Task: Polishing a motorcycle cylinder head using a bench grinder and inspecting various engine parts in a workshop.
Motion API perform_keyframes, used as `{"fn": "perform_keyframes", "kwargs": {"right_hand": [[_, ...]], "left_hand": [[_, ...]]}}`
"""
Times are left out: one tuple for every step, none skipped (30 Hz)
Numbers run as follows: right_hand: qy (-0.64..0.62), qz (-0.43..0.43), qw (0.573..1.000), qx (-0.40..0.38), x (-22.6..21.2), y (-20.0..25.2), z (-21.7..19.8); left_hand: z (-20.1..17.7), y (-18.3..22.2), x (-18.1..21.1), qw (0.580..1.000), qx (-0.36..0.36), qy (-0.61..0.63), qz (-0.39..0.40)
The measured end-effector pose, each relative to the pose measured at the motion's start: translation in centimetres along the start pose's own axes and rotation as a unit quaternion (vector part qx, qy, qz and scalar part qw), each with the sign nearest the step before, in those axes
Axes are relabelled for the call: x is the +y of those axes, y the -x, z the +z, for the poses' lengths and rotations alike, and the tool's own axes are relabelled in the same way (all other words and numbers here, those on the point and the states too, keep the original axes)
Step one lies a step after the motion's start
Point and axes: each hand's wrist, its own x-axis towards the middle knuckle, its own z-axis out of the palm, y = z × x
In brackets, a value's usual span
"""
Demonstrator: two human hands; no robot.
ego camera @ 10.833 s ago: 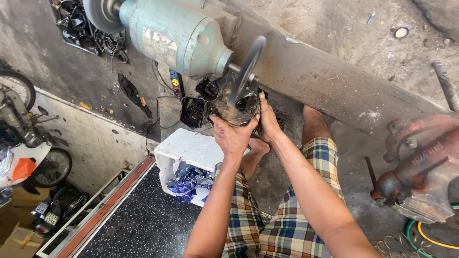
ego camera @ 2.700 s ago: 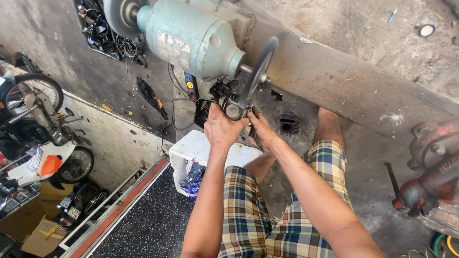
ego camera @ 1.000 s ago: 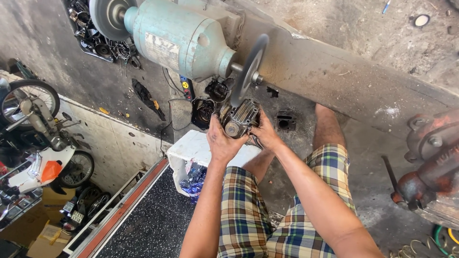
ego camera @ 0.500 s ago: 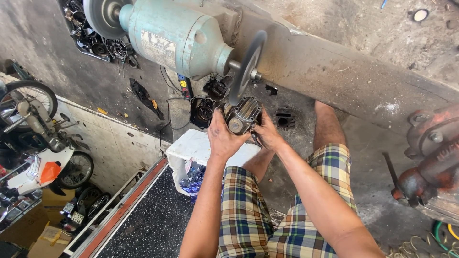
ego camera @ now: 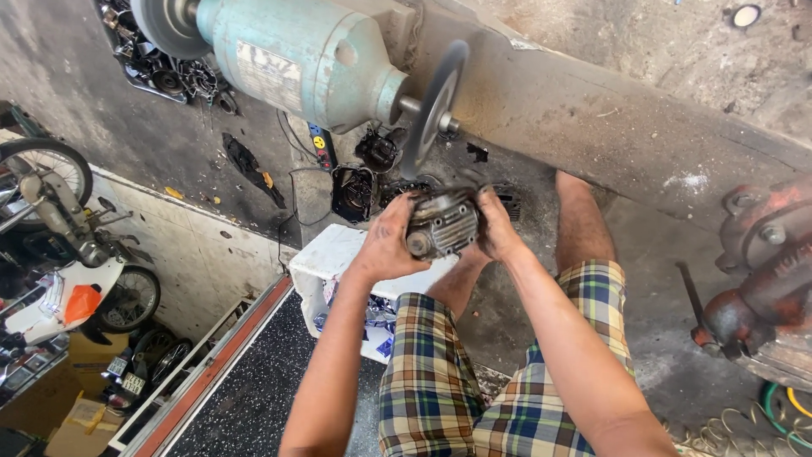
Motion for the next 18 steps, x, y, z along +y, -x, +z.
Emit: {"fn": "perform_keyframes", "kwargs": {"right_hand": [[0.000,0.000,1.000,0.003,0.5,0.4,-0.2],[0.045,0.013,0.999,-0.013,1.0,0.6,-0.3],[0.089,0.025,0.995,-0.029,1.5,0.9,-0.3],[0.091,0.026,0.995,-0.030,1.7,0.6,-0.5],[0.099,0.022,0.994,-0.028,2.0,0.4,-0.7],[0.107,0.018,0.994,-0.028,2.3,0.0,-0.8],[0.107,0.019,0.994,-0.030,1.9,0.1,-0.1],[0.082,0.008,0.997,-0.012,1.6,0.3,0.6],[0.056,-0.004,0.998,0.006,1.3,0.6,1.3],[0.057,-0.007,0.998,0.004,2.6,-0.1,0.3],[0.062,-0.045,0.997,0.021,3.9,-0.9,-0.7],[0.066,-0.079,0.994,0.036,5.3,-1.5,-1.7],[0.067,-0.079,0.994,0.034,4.7,-1.5,-1.1],[0.073,-0.103,0.991,0.031,4.3,-1.2,-0.4],[0.079,-0.128,0.988,0.027,3.9,-1.0,0.2],[0.081,-0.128,0.988,0.027,4.0,-1.3,0.0],[0.083,-0.154,0.985,0.017,4.0,-1.6,-0.3],[0.085,-0.179,0.980,0.009,4.0,-1.8,-0.6]], "left_hand": [[-0.3,0.0,0.3,1.000,-0.002,0.002,0.001],[-0.7,-0.1,0.5,0.999,-0.039,-0.007,0.025],[-1.2,-0.1,0.7,0.996,-0.075,-0.016,0.049],[-1.4,0.0,0.4,0.996,-0.073,-0.015,0.049],[-1.6,0.0,0.1,0.996,-0.057,-0.012,0.068],[-1.9,0.1,-0.2,0.995,-0.042,-0.010,0.085],[-1.2,0.5,-0.8,0.996,-0.039,-0.011,0.084],[-0.4,1.1,-1.4,0.994,0.009,0.083,0.065],[0.4,1.7,-2.0,0.982,0.058,0.176,0.045],[1.4,2.1,-2.3,0.982,0.059,0.175,0.048],[2.4,2.6,-2.6,0.934,0.102,0.342,0.020],[3.5,3.2,-3.0,0.856,0.142,0.498,-0.012],[4.7,2.6,-3.1,0.855,0.144,0.497,-0.011],[5.8,2.4,-3.3,0.797,0.202,0.569,-0.001],[7.0,2.1,-3.5,0.730,0.258,0.633,0.008],[8.6,1.9,-4.8,0.729,0.259,0.634,0.010],[10.2,1.7,-6.0,0.678,0.268,0.684,-0.005],[11.7,1.5,-7.3,0.624,0.274,0.731,-0.021]]}}
